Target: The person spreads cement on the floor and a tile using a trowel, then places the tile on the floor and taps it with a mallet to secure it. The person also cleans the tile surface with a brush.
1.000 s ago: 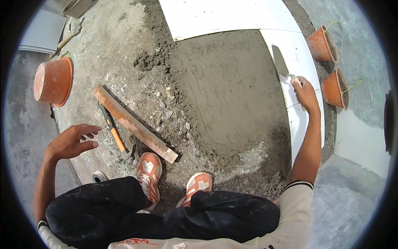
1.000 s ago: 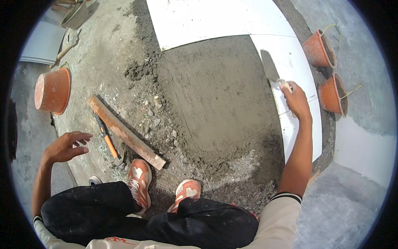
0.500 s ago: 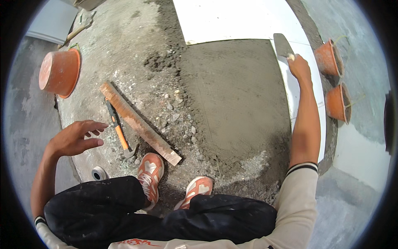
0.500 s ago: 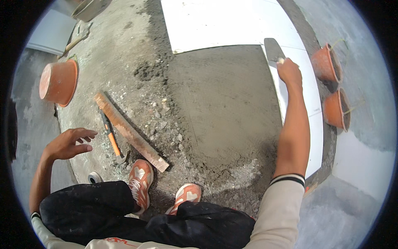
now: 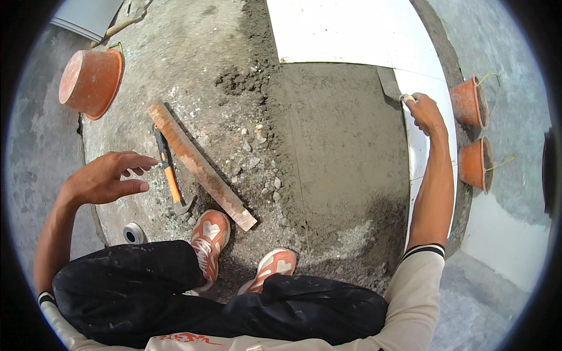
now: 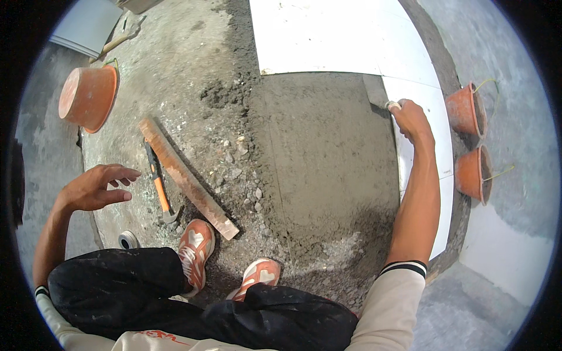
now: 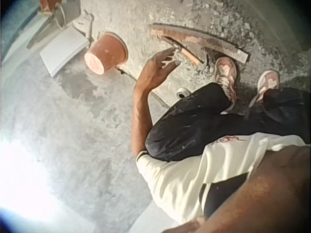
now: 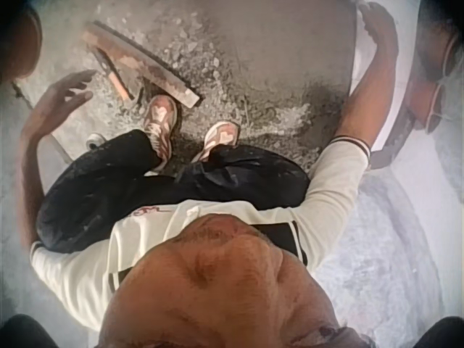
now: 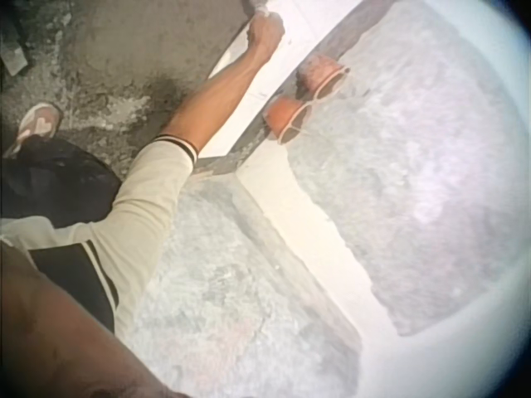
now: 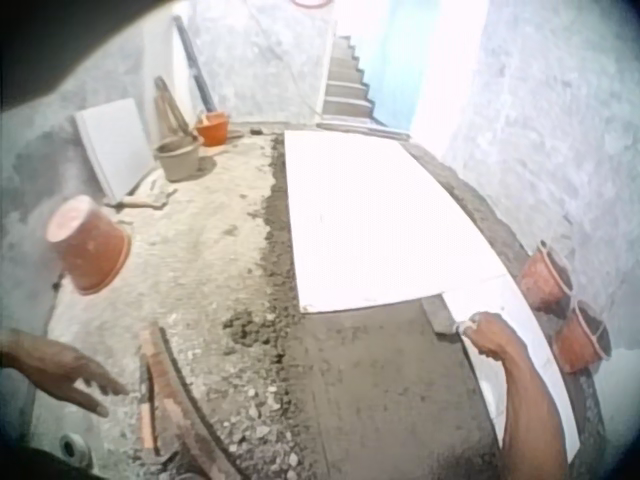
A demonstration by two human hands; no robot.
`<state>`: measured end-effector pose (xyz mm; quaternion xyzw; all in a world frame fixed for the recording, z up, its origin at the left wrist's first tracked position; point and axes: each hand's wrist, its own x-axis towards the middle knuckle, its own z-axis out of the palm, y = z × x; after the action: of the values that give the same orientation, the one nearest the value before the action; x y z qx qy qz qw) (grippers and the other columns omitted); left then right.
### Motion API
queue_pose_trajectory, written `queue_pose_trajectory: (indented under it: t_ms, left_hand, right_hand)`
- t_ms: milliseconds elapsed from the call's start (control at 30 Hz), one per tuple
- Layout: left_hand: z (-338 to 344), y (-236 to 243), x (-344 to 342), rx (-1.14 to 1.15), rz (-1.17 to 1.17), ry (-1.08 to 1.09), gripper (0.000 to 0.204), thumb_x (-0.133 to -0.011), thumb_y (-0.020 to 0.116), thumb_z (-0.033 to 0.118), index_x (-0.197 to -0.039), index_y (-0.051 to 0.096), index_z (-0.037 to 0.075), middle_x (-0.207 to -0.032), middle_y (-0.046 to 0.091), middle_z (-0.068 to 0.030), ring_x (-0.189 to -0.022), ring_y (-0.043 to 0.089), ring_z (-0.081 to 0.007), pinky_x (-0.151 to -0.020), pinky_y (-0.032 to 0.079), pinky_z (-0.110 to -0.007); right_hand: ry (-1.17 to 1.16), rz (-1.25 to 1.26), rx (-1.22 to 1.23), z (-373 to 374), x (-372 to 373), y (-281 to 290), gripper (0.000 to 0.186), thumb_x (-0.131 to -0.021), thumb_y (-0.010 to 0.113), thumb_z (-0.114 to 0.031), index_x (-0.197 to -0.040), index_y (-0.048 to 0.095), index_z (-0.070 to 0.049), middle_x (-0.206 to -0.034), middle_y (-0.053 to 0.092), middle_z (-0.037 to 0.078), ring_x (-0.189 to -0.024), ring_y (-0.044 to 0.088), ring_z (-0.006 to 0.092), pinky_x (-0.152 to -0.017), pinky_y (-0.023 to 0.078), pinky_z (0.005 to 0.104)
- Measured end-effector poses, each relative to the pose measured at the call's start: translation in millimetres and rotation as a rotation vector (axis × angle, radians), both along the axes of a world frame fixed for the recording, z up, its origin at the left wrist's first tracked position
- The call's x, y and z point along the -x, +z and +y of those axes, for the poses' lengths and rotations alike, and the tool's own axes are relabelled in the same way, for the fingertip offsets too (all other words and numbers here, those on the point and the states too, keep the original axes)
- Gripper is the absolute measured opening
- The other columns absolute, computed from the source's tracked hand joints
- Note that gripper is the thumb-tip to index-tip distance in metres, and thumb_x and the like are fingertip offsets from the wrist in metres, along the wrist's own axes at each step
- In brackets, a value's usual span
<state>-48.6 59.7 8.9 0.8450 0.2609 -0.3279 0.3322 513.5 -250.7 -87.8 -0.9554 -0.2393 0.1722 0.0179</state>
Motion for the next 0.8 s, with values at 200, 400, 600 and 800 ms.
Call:
queue_pose_trajectory:
  t_ms: [200, 400, 600, 800]
  left_hand:
    - [-2, 1, 4, -0.023, 0.035, -0.002, 0.06, -0.098, 0.077, 0.039, -0.145, 0.064, 0.003, -0.134, 0.072, -0.0203, -0.119, 0.072, -0.0328, -0.104, 0.057, -0.048]
    - [-4, 4, 4, -0.028, 0.035, -0.011, 0.059, -0.099, 0.076, 0.039, -0.146, 0.064, 0.005, -0.133, 0.072, -0.0204, -0.119, 0.072, -0.0329, -0.104, 0.057, -0.049]
    - [-4, 6, 7, 0.01, -0.025, -0.031, 0.058, -0.099, 0.076, 0.039, -0.145, 0.065, 0.005, -0.131, 0.073, -0.0202, -0.121, 0.071, -0.0335, -0.105, 0.056, -0.048]
    - [-5, 8, 12, 0.004, -0.004, -0.031, 0.058, -0.099, 0.076, 0.034, -0.147, 0.063, 0.004, -0.133, 0.072, -0.0202, -0.124, 0.069, -0.0351, -0.109, 0.053, -0.051]
  right_hand:
    - [0.066, -0.001, 0.019, 4, -2, 0, 0.039, -0.106, 0.061, -0.035, -0.105, 0.072, 0.002, -0.071, 0.066, 0.012, -0.056, 0.06, 0.0205, -0.056, 0.049, 0.0413]
    - [0.131, 0.001, 0.099, 27, 15, -1, 0.039, -0.105, 0.062, -0.037, -0.108, 0.073, 0.001, -0.069, 0.061, 0.008, -0.056, 0.057, 0.018, -0.054, 0.047, 0.0404]
    - [0.271, -0.013, 0.076, 36, 22, -3, 0.042, -0.107, 0.061, -0.037, -0.11, 0.074, 0.003, -0.071, 0.063, 0.012, -0.059, 0.06, 0.0227, -0.059, 0.049, 0.044]
    - [0.337, -0.023, 0.191, 61, 64, 8, 0.044, -0.109, 0.059, -0.035, -0.121, 0.074, 0.004, -0.104, 0.077, 0.026, -0.097, 0.076, 0.0393, -0.093, 0.057, 0.0528]
